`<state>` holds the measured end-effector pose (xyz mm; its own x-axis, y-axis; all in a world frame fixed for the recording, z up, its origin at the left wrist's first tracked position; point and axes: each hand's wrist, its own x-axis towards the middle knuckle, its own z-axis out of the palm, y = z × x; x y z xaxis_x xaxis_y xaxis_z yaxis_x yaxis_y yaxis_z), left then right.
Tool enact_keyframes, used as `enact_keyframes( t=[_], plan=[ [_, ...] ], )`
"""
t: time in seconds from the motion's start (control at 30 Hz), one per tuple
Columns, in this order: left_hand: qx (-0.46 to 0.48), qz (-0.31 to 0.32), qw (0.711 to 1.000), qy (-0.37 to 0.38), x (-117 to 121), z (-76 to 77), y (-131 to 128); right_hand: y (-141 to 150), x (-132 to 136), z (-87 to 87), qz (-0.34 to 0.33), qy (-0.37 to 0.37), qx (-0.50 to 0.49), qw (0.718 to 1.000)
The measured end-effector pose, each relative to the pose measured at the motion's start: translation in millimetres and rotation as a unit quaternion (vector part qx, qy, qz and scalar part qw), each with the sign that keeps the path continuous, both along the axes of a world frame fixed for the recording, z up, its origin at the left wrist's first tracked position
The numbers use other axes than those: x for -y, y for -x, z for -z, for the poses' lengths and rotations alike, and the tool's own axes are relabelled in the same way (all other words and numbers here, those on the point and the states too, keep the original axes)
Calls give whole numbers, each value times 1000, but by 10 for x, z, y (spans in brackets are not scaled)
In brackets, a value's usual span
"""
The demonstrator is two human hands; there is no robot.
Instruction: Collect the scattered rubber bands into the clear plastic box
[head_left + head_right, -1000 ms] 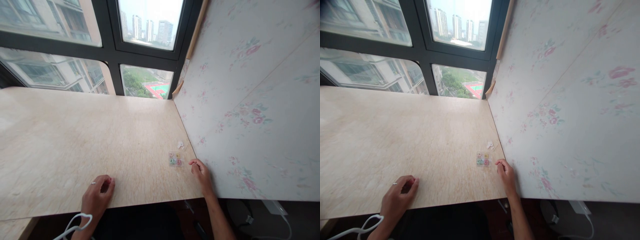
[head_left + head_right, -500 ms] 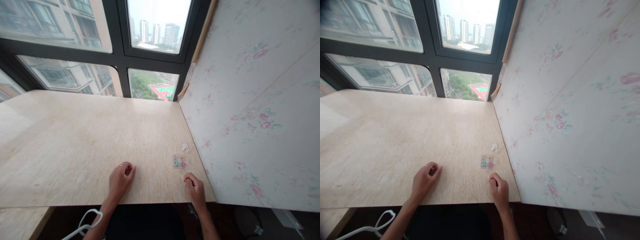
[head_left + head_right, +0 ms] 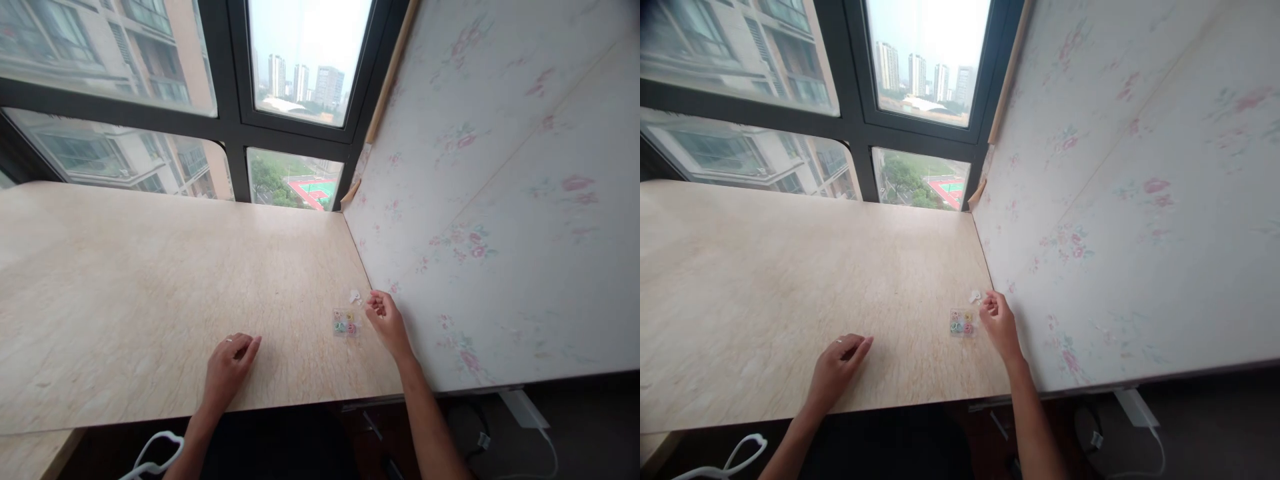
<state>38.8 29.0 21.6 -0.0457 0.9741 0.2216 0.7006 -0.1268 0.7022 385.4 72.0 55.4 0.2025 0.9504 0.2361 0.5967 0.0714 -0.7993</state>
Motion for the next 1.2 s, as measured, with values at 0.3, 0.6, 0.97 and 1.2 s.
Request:
enact_keyframes(
  t=[0.3,0.6,0.97,1.2],
  plan=[
    [35,31,998,-30,16,-13,51,-48,-786,-2,-59,147,232,960],
    [50,38,998,-27,10,32,80,41,-659,-255,-58,113,261,957],
    [46,31,998,-12,12,-35,60,54,-133,-510,-225,93,271,931],
    [39,28,999,-4,12,-12,57,132,-121,-327,-258,143,290,910]
  ],
)
